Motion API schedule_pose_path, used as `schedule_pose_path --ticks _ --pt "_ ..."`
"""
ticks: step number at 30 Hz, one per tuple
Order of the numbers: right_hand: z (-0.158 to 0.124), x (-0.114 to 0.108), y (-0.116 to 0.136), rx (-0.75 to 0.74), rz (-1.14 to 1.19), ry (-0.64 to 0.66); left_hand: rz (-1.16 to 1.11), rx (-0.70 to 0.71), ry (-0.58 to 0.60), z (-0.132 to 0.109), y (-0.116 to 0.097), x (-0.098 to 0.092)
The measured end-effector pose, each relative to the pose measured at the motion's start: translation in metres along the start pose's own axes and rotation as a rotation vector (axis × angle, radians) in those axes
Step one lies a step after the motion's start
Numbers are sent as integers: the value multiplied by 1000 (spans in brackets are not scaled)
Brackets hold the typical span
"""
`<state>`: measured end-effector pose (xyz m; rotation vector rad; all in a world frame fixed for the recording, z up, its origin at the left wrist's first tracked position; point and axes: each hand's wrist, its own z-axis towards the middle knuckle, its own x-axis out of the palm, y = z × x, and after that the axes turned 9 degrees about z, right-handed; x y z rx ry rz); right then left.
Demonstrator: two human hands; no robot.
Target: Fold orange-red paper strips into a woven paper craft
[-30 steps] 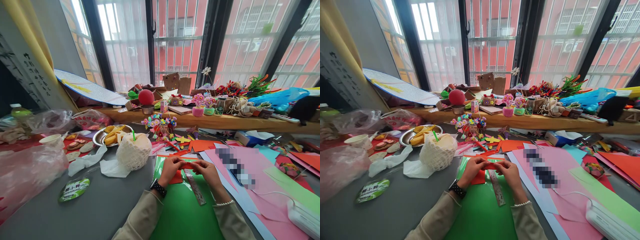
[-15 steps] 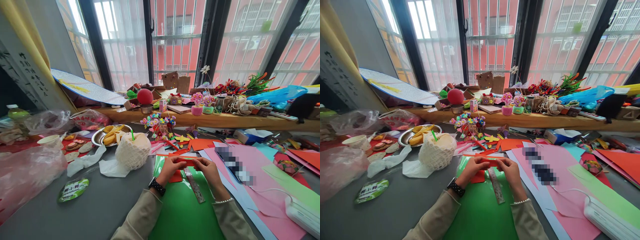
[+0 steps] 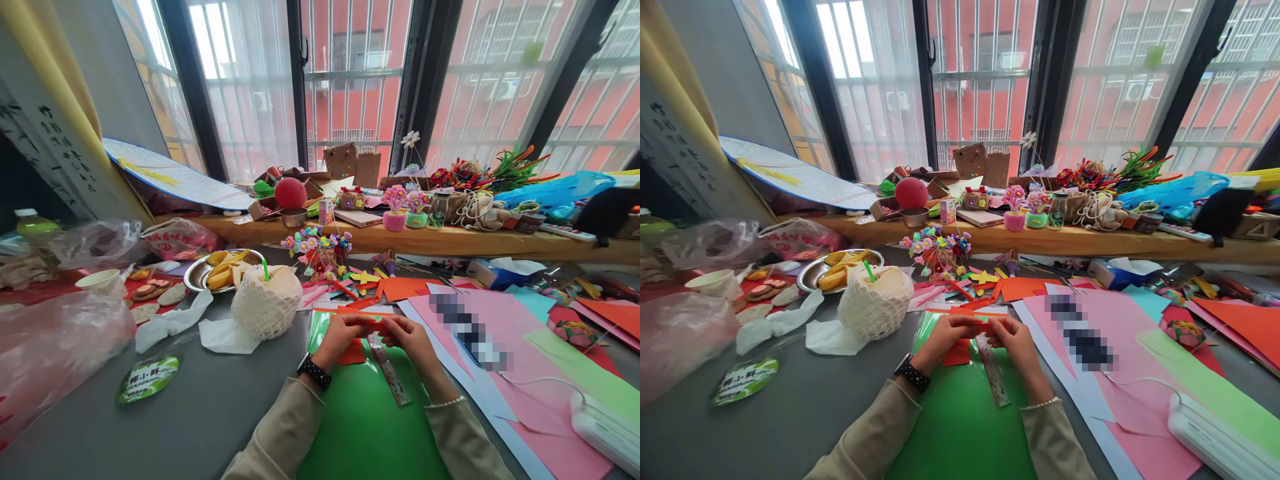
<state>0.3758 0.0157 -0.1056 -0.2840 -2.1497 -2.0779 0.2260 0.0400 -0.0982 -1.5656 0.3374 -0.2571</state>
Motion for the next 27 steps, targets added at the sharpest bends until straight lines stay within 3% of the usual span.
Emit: schedule_pose_path --ticks 14,27 --pt "-3 2 2 -58 -12 17 -101 -45 -23 -2 -2 0" --pt "-5 5 6 -64 -22 19 -36 20 -97 -1 0 0"
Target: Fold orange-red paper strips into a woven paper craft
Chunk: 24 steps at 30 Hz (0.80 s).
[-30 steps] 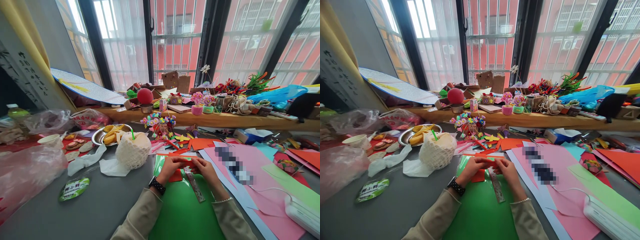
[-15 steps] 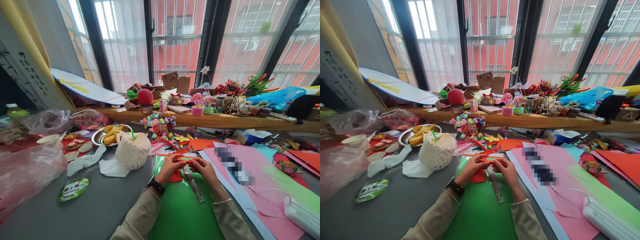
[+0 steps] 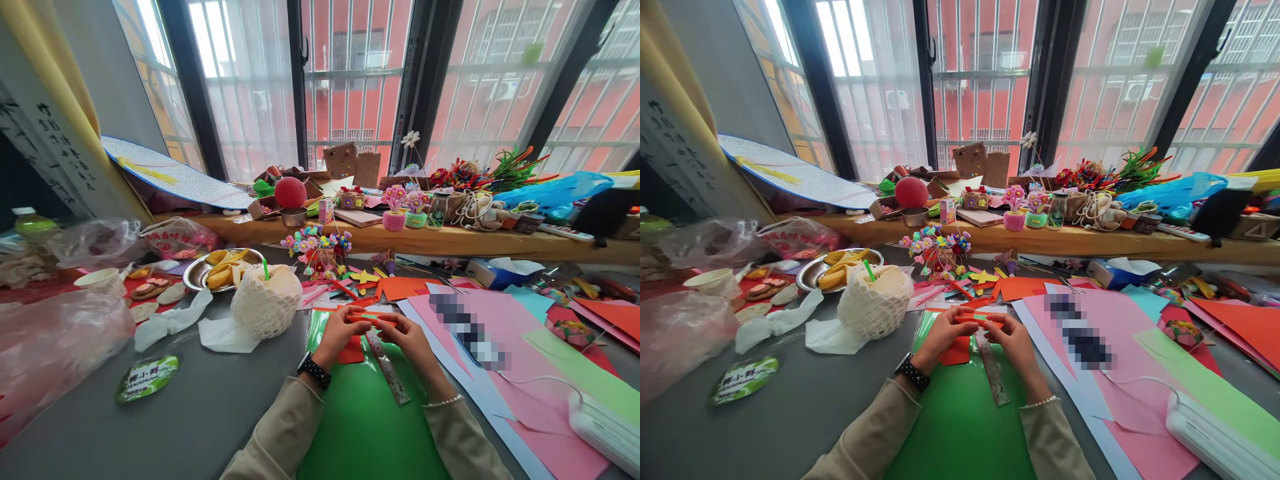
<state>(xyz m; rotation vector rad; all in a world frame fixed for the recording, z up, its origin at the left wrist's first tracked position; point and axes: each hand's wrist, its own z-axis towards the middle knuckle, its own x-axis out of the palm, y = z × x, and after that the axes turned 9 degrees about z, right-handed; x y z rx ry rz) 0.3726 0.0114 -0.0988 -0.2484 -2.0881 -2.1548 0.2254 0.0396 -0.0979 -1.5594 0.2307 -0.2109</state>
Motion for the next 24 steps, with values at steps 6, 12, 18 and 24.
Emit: schedule_pose_path --ticks 6,12,18,24 --pt "1 -1 -3 -57 -40 -57 -59 -34 -39 0 -2 2" --pt "0 -1 -3 -89 -44 -77 -92 -77 -25 0 -4 2" --pt "0 0 0 -140 -108 -15 -96 -74 -9 -3 -7 -1" --pt "-2 -1 0 -141 -85 -29 -154 -97 41 -4 -8 0"
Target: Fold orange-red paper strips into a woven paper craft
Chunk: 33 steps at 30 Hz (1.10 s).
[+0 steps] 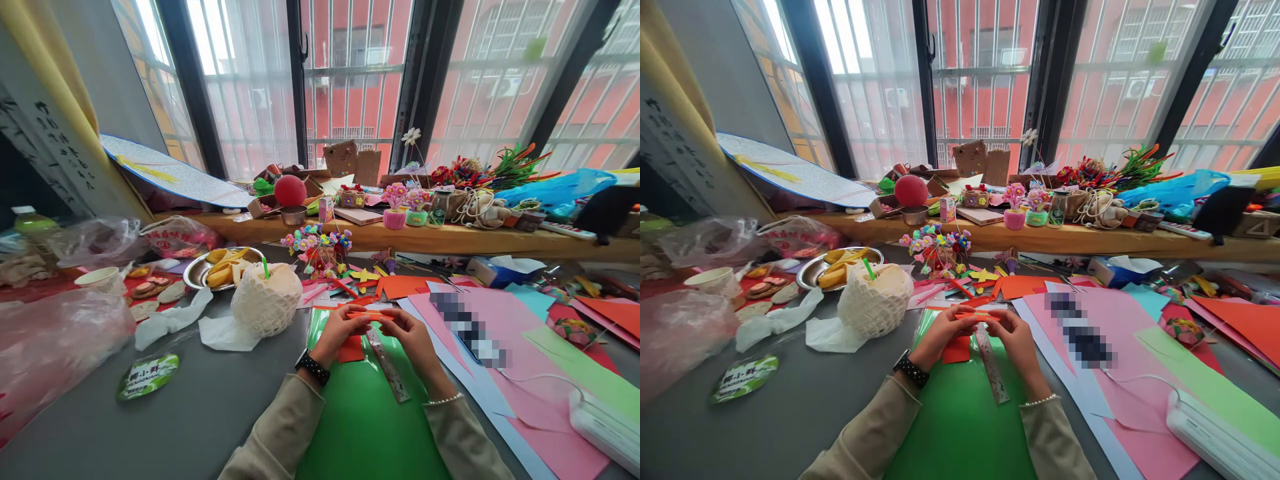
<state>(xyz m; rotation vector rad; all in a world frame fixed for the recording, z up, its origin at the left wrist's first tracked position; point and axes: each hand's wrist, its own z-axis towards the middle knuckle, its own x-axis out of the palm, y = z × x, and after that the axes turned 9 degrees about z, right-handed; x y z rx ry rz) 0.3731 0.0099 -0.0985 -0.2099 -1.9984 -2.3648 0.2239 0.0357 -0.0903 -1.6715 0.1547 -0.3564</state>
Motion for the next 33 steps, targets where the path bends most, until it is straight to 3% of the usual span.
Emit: schedule_pose_path --ticks 5,13,21,30,33 --pt "0 1 1 61 0 -1 69 39 -13 1 0 1" --pt "-2 2 4 40 30 34 94 20 -5 1 0 0" --pt "-1 -1 2 31 -72 -28 221 75 17 2 2 1" --pt "-1 0 0 -7 -69 89 165 125 -21 3 3 1" --pt "-2 0 0 -28 -91 64 180 137 -23 3 3 1"
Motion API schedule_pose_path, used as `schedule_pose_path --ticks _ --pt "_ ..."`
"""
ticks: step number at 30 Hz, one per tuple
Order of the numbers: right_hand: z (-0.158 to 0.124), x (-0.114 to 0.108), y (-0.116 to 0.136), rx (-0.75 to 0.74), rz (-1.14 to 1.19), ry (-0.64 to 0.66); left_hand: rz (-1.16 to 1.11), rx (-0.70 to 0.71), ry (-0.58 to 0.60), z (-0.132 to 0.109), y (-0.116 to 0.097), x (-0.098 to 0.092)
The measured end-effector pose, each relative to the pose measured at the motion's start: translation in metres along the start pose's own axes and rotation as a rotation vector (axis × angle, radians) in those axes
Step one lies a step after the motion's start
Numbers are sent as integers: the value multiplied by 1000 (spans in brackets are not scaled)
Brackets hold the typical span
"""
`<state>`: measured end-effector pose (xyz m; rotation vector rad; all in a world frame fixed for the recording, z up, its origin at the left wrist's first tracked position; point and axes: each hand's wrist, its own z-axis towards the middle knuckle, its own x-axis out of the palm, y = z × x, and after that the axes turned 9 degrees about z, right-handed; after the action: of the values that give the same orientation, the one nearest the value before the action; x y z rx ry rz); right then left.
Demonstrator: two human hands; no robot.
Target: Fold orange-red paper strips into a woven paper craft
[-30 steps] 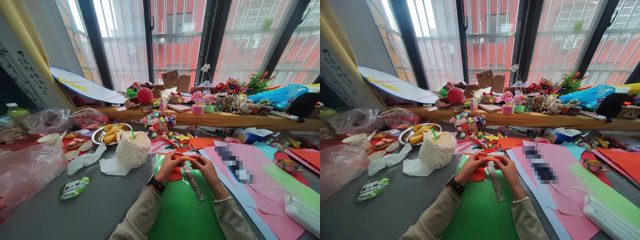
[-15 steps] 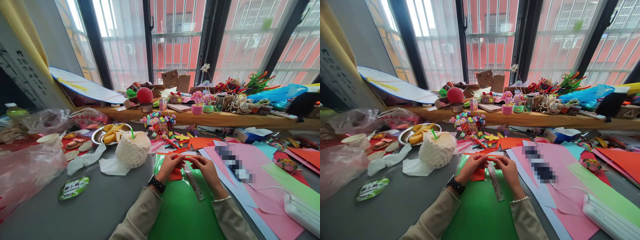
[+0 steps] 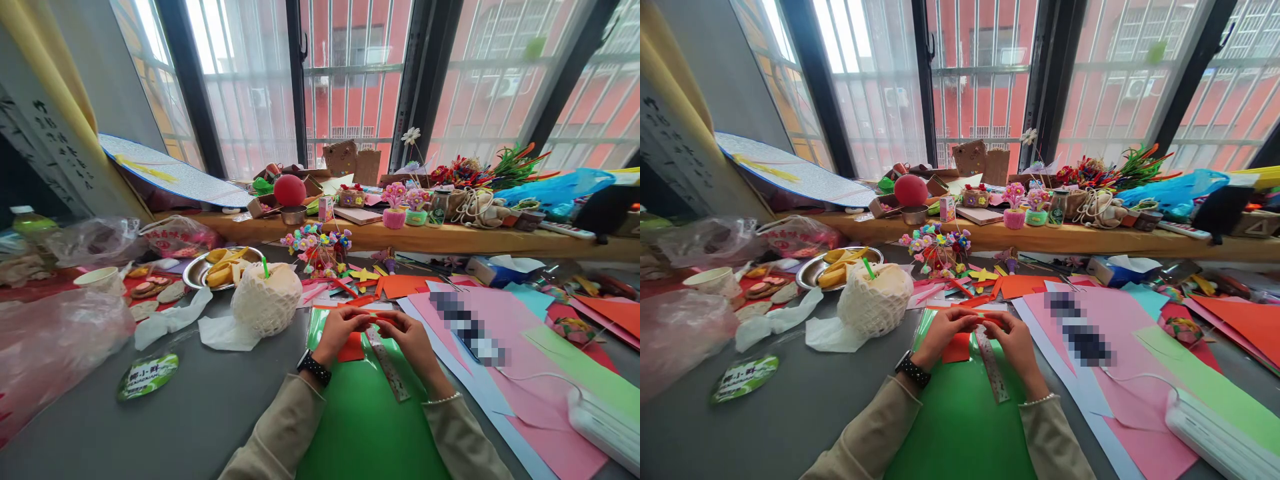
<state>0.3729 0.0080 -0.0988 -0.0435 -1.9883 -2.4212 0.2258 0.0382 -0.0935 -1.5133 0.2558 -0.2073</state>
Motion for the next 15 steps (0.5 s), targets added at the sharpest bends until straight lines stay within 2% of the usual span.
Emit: schedule_pose_path --ticks 7,12,15 --pt "1 0 0 22 16 -52 -14 48 -102 0 -2 -2" --pt "1 0 0 35 34 -58 12 65 -105 0 -1 -2" --pt "2 -2 -1 25 67 -79 77 143 -100 1 1 -3"
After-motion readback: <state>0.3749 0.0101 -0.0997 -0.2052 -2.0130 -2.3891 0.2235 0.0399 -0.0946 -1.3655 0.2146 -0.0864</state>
